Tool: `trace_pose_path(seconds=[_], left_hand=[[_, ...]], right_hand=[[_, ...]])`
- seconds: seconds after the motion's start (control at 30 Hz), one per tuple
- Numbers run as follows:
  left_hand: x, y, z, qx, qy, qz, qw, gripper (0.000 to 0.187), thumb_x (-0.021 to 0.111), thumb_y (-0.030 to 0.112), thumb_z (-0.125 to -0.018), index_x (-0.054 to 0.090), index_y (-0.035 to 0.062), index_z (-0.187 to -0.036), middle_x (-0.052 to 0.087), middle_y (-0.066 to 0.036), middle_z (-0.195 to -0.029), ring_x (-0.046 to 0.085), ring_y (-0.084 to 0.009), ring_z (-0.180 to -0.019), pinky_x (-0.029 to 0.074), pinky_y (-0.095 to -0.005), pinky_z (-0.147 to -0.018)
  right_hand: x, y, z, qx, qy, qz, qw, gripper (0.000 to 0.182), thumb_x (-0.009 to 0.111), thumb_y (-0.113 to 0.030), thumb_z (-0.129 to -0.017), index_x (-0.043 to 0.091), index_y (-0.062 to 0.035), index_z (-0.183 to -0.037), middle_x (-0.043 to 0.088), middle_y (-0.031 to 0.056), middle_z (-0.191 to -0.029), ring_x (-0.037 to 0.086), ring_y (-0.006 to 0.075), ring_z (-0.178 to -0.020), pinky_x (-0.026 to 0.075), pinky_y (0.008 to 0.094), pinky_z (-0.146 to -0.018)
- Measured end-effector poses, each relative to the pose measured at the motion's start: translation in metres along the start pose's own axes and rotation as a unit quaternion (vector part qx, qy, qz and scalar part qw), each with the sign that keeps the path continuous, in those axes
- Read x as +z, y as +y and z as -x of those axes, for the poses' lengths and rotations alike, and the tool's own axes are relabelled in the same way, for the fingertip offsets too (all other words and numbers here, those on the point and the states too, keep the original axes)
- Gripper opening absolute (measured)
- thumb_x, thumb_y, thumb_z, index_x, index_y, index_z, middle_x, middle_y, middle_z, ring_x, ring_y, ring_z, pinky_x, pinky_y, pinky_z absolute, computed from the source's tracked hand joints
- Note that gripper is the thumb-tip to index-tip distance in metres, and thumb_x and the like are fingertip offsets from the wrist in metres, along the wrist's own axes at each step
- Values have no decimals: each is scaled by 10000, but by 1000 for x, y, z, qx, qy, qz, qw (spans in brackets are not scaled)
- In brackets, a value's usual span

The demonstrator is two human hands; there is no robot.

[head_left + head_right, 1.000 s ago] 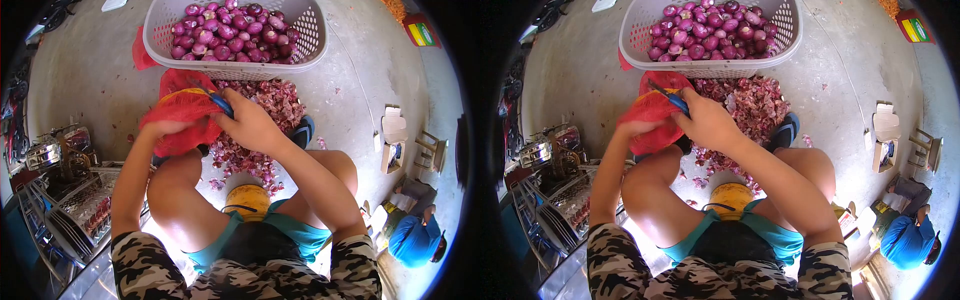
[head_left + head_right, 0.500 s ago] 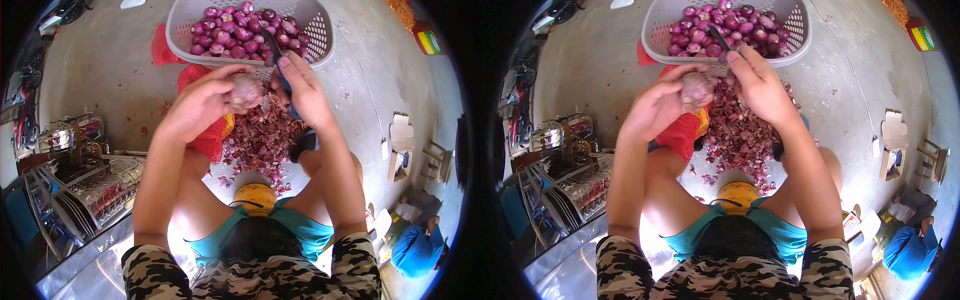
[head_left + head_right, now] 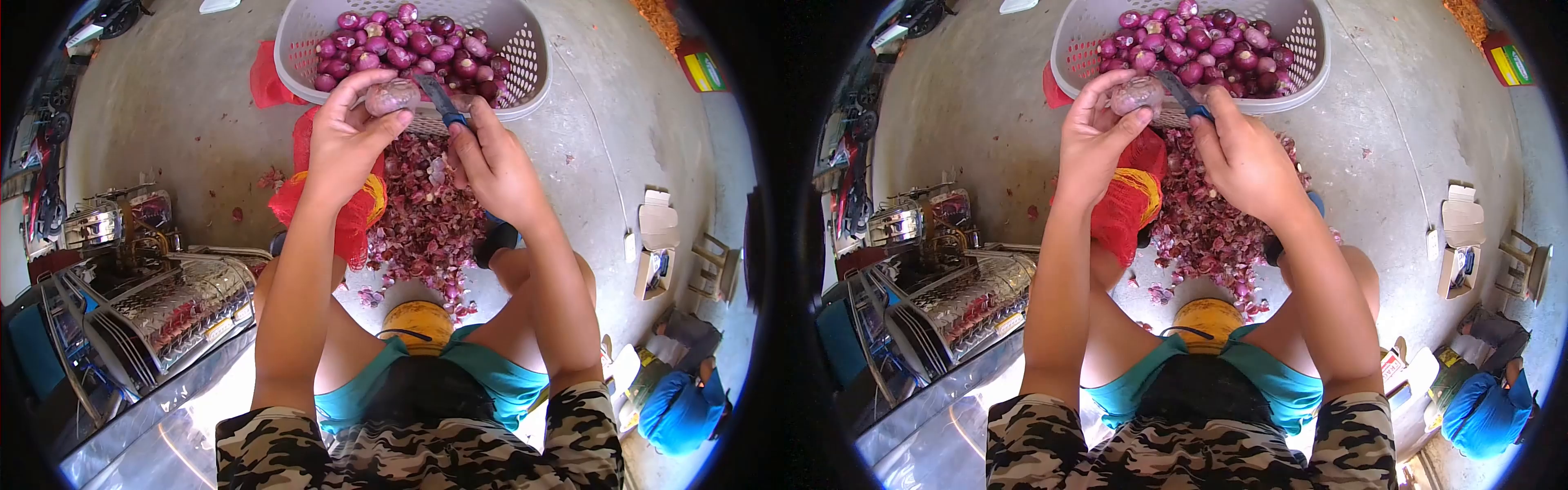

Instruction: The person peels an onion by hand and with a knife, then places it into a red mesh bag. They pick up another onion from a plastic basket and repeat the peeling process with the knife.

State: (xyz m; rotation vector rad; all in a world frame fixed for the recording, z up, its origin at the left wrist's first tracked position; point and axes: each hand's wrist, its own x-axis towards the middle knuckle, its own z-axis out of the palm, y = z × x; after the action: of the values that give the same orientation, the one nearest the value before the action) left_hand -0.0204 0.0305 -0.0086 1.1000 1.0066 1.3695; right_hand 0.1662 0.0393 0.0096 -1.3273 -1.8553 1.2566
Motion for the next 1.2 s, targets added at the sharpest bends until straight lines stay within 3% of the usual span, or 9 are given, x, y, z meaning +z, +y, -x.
trace_pose_path(seconds=[0.23, 0.4, 0.5, 0.63, 0.9, 1.0, 1.1, 1.13, 1.2], left_hand=[[-8, 0, 0, 70, -22, -165, 984, 491, 621, -115, -785, 469, -9, -1240, 568, -93, -1154, 559, -156, -1060, 486, -281, -913], [-3, -3, 0, 70, 15, -46, 996, 473, 646, -50, -803, 460, -10, -1237, 579, -98, -1128, 581, -169, -1016, 497, -301, -909], [3, -9, -2, 75, 57, 3, 996, 439, 643, 1, -830, 456, -1, -1226, 574, -104, -1117, 584, -177, -998, 510, -326, -890], [21, -11, 0, 26, 133, 100, 986, 386, 613, 49, -869, 432, 18, -1207, 553, -106, -1110, 576, -182, -991, 522, -354, -864], [27, -16, -4, 2, 167, 195, 967, 332, 594, 117, -897, 405, 54, -1164, 551, -90, -1109, 575, -194, -987, 494, -382, -880], [22, -14, -5, 8, 150, 218, 964, 336, 608, 131, -893, 411, 66, -1157, 556, -76, -1112, 570, -187, -988, 486, -386, -863], [21, -9, -5, -27, 125, 228, 965, 355, 621, 149, -887, 413, 60, -1161, 558, -78, -1111, 562, -182, -998, 482, -381, -858], [21, -8, -4, -45, 116, 228, 966, 367, 627, 155, -883, 414, 55, -1164, 558, -79, -1109, 558, -179, -1002, 480, -378, -860], [24, -13, -1, -36, 92, 152, 983, 306, 570, 206, -918, 441, 66, -1157, 566, -75, -1114, 564, -182, -1013, 470, -382, -871]], right_hand=[[4, 4, -3, -58, 9, 16, 998, 192, 497, -138, -911, 462, -32, -1068, 578, 208, -657, 586, 399, -639, 427, 451, -570], [9, -9, 0, 9, -4, -62, 998, 198, 494, -121, -917, 454, -35, -1091, 569, 204, -644, 583, 399, -622, 430, 441, -545], [28, 2, 1, -64, 59, -47, 995, 215, 485, -123, -925, 440, -34, -1115, 565, 199, -633, 579, 402, -604, 435, 434, -526], [39, 0, 4, -45, 72, -15, 996, 264, 480, -120, -920, 403, -24, -1154, 571, 221, -649, 577, 430, -623, 423, 491, -541], [42, -2, 12, -21, 57, 27, 998, 195, 481, -125, -908, 390, -6, -1032, 563, 234, -624, 566, 442, -614, 406, 519, -530], [34, -1, 10, -53, 111, 14, 992, 184, 502, -149, -901, 406, -4, -963, 561, 212, -606, 571, 424, -591, 420, 496, -523], [29, 3, 4, -17, 136, -67, 988, 228, 538, -178, -890, 422, 4, -963, 564, 188, -608, 577, 381, -554, 434, 443, -504], [28, 3, 2, -15, 150, -92, 984, 301, 603, -211, -866, 448, 5, -1008, 579, 118, -614, 570, 289, -501, 436, 393, -485], [26, 0, -6, -30, 139, -142, 980, 323, 636, -209, -848, 467, 1, -1026, 587, 70, -640, 547, 206, -506, 436, 357, -487]])
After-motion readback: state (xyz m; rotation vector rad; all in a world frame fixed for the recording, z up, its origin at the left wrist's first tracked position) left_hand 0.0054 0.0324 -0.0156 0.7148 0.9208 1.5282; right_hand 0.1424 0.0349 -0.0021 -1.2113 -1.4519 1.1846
